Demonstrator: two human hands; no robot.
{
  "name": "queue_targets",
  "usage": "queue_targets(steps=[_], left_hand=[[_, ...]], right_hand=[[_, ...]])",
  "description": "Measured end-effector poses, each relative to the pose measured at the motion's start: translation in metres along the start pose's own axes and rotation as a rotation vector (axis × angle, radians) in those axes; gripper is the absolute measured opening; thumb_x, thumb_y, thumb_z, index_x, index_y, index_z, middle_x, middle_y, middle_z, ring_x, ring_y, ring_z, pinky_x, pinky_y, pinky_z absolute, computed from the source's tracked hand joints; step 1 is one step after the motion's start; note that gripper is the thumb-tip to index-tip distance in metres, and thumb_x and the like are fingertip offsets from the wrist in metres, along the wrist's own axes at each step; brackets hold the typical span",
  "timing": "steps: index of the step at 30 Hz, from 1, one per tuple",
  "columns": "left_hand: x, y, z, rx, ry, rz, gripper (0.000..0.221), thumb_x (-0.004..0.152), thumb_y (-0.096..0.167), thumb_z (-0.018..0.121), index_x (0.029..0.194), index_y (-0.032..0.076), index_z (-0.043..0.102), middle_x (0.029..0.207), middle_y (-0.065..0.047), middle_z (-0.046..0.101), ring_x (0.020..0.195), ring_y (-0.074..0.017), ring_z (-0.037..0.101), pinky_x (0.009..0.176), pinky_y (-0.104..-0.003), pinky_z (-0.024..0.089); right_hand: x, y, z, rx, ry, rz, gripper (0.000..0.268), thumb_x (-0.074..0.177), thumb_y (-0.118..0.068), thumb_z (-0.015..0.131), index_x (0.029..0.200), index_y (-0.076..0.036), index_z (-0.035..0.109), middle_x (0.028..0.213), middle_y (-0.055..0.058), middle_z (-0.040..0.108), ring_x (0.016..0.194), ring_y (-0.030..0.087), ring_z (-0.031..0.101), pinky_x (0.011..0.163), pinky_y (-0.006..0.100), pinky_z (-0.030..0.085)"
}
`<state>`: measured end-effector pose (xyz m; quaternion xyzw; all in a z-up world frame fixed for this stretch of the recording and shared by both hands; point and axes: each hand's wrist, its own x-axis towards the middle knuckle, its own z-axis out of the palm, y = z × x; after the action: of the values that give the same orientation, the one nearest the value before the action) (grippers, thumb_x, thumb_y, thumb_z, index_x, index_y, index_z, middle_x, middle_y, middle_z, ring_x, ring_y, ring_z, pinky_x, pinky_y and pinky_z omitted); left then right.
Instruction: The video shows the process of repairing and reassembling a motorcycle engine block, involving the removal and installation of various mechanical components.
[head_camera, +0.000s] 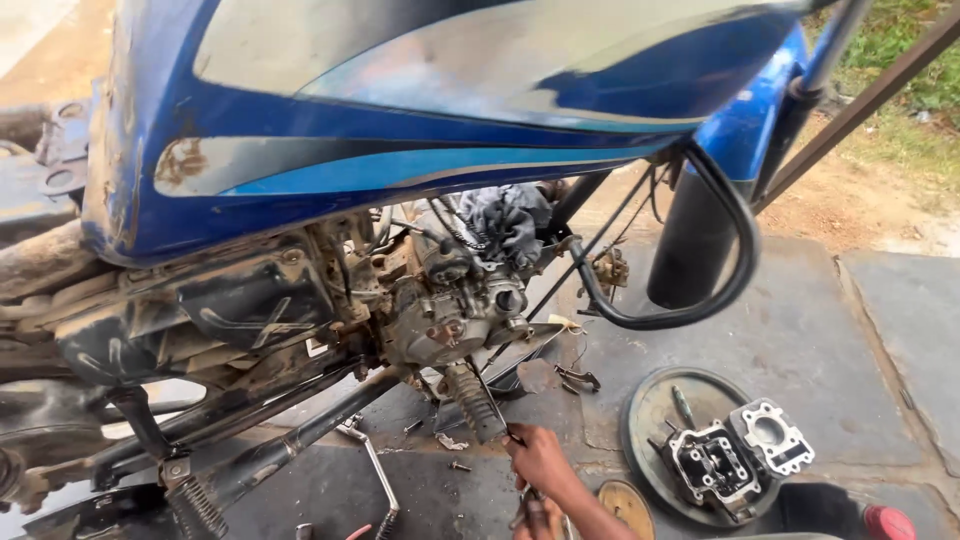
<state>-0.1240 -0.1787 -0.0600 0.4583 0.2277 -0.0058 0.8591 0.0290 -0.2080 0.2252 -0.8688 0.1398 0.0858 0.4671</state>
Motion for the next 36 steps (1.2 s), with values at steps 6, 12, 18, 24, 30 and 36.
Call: queue_targets(steps=[6,12,18,24,30,36], left_hand=[[0.035,0.048,0.027,-0.033,-0.089,-0.229,0.055,0.097,0.037,0.052,0.131,-0.006,0.059,0.122,-0.020,0.074,0.110,-0.0313,0.076,0.092,-0.039,0.064],[0.027,0.050,0.035,-0.423,0.137,-0.413,0.063,0.101,0.045,0.047,0.111,-0.016,0.058,0.109,-0.031,0.072,0.097,-0.0400,0.073,0.076,-0.041,0.066],[0.026,0.058,0.054,-1.105,-0.312,-0.583,0.036,0.104,0.033,0.045,0.096,0.001,0.062,0.102,-0.022,0.073,0.087,-0.0243,0.071,0.059,-0.029,0.059],[-0.046,0.122,0.113,0.304,0.310,-0.232,0.050,0.092,0.040,0.059,0.111,-0.005,0.067,0.083,-0.020,0.073,0.073,-0.0317,0.074,0.064,-0.043,0.062],[-0.019,0.083,0.093,-0.045,0.366,-0.162,0.044,0.104,0.033,0.051,0.095,-0.005,0.069,0.080,-0.023,0.079,0.073,-0.0350,0.074,0.070,-0.045,0.054],[0.006,0.066,0.059,-0.558,0.157,-0.653,0.040,0.101,0.040,0.057,0.087,0.003,0.062,0.070,-0.010,0.065,0.076,-0.0287,0.071,0.069,-0.047,0.059]], right_hand=[[0.025,0.015,-0.030,0.143,-0.389,0.070,0.031,0.095,-0.020,0.063,0.119,-0.001,0.071,0.068,0.012,0.070,0.057,0.021,0.071,0.058,0.039,0.056],[0.051,0.028,-0.050,-0.277,-0.735,-0.171,0.028,0.097,-0.027,0.066,0.107,-0.001,0.069,0.081,0.008,0.076,0.068,0.016,0.073,0.065,0.033,0.056],[0.058,0.039,-0.054,0.055,-0.894,0.022,0.023,0.096,-0.023,0.064,0.107,-0.004,0.069,0.090,0.005,0.078,0.072,0.014,0.073,0.056,0.031,0.048],[0.053,0.053,-0.042,0.274,-0.752,0.068,0.020,0.094,-0.021,0.065,0.099,-0.002,0.068,0.081,0.009,0.076,0.064,0.014,0.068,0.052,0.030,0.047],[0.049,0.051,-0.046,0.267,-0.708,0.031,0.022,0.093,-0.021,0.074,0.094,0.000,0.067,0.076,0.009,0.071,0.061,0.015,0.065,0.051,0.030,0.048],[0.057,0.041,-0.056,0.376,-0.749,0.127,0.013,0.089,-0.015,0.072,0.095,-0.003,0.069,0.077,0.007,0.076,0.063,0.014,0.070,0.049,0.030,0.047]])
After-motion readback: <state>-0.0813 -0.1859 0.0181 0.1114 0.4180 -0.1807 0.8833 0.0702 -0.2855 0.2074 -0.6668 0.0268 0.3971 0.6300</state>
